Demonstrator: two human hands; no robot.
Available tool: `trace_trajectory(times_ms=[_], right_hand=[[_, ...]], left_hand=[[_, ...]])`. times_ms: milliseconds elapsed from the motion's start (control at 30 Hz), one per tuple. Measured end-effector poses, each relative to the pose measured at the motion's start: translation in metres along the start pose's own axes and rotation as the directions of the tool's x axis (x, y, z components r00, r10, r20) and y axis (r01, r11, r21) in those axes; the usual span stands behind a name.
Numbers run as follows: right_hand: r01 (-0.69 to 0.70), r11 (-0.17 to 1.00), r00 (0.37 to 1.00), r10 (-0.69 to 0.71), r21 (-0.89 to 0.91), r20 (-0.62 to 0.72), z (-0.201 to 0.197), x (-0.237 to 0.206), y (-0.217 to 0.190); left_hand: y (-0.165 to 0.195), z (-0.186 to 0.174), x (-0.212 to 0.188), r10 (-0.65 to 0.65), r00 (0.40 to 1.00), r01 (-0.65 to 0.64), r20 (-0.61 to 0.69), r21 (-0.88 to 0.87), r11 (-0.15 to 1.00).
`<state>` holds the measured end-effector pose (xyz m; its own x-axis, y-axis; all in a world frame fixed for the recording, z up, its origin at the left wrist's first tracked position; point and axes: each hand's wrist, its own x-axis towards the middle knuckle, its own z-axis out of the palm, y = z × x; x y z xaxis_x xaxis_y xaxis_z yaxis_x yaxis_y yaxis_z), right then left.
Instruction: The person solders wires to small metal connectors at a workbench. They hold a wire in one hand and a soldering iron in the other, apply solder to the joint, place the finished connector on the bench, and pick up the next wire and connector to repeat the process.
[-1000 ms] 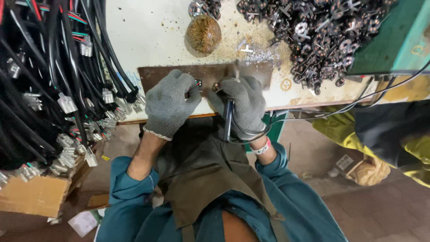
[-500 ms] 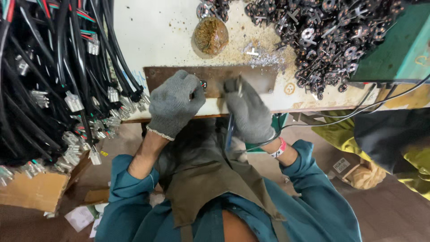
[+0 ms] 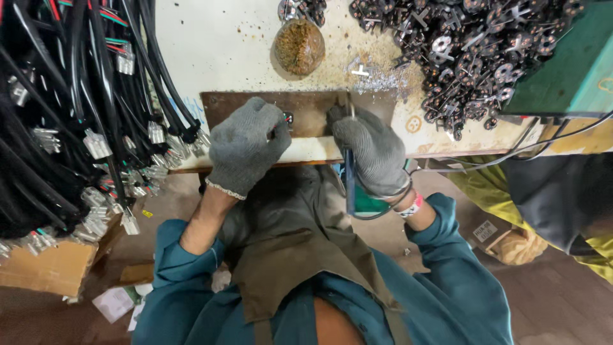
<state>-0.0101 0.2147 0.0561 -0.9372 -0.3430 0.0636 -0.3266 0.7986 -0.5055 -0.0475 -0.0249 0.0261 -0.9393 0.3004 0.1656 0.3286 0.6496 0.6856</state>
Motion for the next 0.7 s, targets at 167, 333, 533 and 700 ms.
trace_trajectory(times_ms=[167,333,533,700], right_hand=[[0.02,0.987,0.999,-0.027,-0.162,-0.04,0.022,-0.009,-0.023],[-0.207,0.879,0.926,0.318,0.428,-0.204,0.016,-0.005,-0.014],[0.031,0.788,0.706,0.418,0.615,-0.572,0.022,-0.021,-0.007],[-0.176,0.502,0.729,0.644,0.847,-0.231,0.051,-0.046,-0.003]], left_hand=[[0.0,-0.001,0.001,-0.015,1.0,0.015,0.003,0.035,0.999],[0.001,-0.002,-0.003,-0.006,1.0,0.006,0.019,-0.013,1.0],[0.007,-0.005,-0.001,-0.024,0.998,0.025,0.065,-0.005,1.0],[0.024,0.012,-0.004,-0.014,0.991,0.016,0.136,-0.02,1.0]])
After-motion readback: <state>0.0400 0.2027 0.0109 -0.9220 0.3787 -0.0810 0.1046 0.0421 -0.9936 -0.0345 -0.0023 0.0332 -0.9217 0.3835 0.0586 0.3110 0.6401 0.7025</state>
